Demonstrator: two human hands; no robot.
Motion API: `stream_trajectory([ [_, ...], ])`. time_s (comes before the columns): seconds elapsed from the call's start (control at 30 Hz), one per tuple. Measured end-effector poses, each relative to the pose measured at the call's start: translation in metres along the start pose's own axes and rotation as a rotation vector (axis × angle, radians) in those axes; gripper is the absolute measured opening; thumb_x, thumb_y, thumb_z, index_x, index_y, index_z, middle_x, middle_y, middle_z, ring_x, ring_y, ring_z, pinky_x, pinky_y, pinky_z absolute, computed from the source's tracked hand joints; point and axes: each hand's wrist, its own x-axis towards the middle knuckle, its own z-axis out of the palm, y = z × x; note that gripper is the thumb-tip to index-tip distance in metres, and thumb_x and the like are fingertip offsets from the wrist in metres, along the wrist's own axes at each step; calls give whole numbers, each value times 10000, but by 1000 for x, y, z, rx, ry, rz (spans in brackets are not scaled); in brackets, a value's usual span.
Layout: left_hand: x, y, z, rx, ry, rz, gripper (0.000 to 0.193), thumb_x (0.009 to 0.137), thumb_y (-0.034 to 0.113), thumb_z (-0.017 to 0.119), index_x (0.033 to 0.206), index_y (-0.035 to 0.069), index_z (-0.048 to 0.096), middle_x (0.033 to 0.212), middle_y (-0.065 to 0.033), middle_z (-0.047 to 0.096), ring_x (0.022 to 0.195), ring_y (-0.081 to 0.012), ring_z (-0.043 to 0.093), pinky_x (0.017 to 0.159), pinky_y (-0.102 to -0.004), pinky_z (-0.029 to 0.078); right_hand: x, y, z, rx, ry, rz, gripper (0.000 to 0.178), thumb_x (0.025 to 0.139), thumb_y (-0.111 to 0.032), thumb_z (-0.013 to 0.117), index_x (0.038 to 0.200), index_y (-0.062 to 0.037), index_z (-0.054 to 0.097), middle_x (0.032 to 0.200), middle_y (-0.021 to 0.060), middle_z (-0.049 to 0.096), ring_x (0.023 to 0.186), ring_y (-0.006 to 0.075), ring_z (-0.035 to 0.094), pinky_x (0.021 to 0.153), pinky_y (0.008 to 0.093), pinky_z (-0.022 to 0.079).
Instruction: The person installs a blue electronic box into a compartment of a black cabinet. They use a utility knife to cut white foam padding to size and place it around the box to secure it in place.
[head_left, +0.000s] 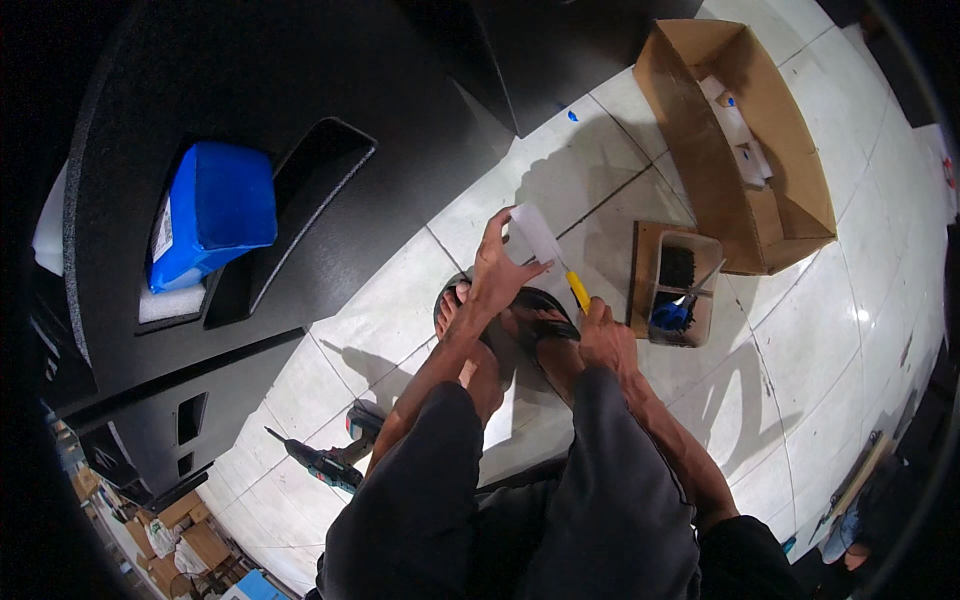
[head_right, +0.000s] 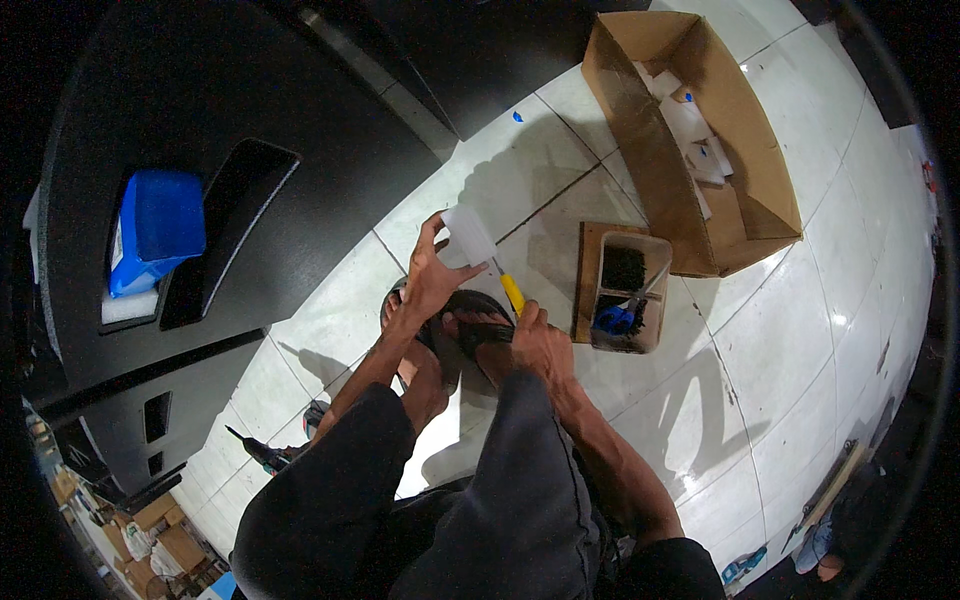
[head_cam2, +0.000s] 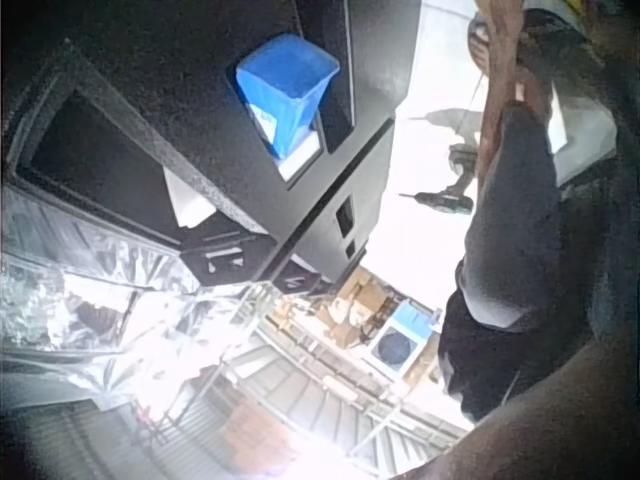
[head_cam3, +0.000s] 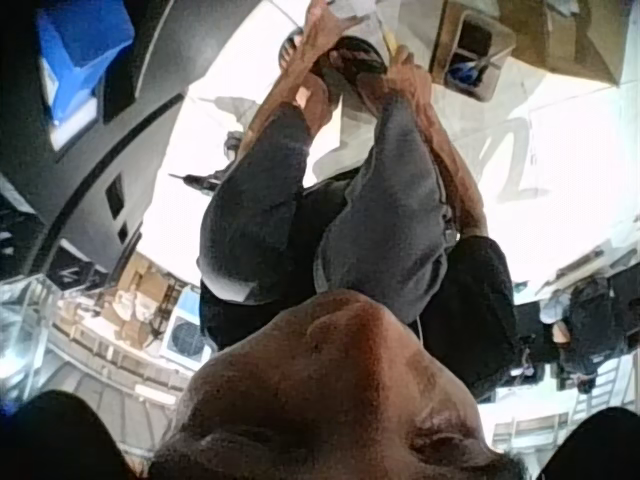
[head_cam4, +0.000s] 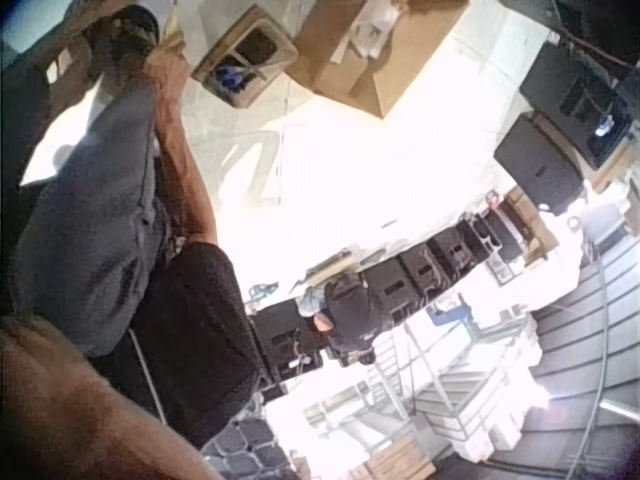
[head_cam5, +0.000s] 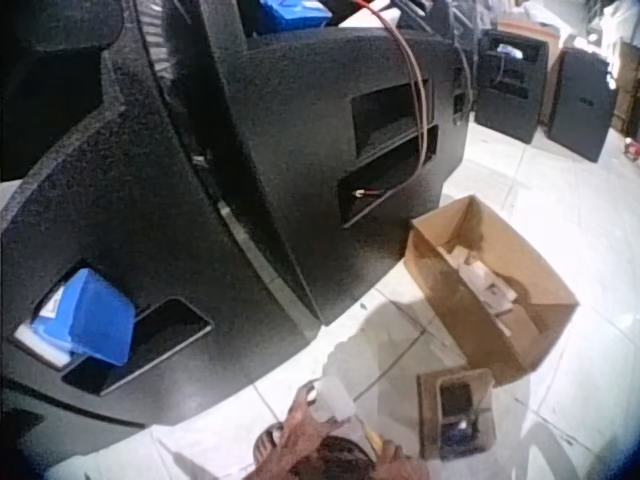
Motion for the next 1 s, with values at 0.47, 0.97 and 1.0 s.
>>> stream_trajectory([
  [0.47,3,14,-14,-716,-8,-352,703,759,38,797,1343,-90,428,1245,-188,601,1152,-260,588,1012,-348,467,-21,11,-9,76,112,-186,340,933,-202,588,1172,13,477,923,228,638,738,380,686,594,440,549],
  [0.97,-6,17,-22,-677,-77,-397,543,811,152,734,1267,-74,547,1137,-139,649,1056,-247,633,949,-367,509,-20,1,-20,73,34,-132,624,810,-317,725,1215,65,445,980,227,617,817,359,696,630,413,567],
  [1.0,-9,17,-22,-697,-82,-418,520,817,158,728,1253,-69,560,1129,-134,652,1042,-244,638,939,-367,514,-23,7,-12,53,43,-139,635,808,-340,724,1214,60,444,982,225,617,816,358,695,630,418,567],
])
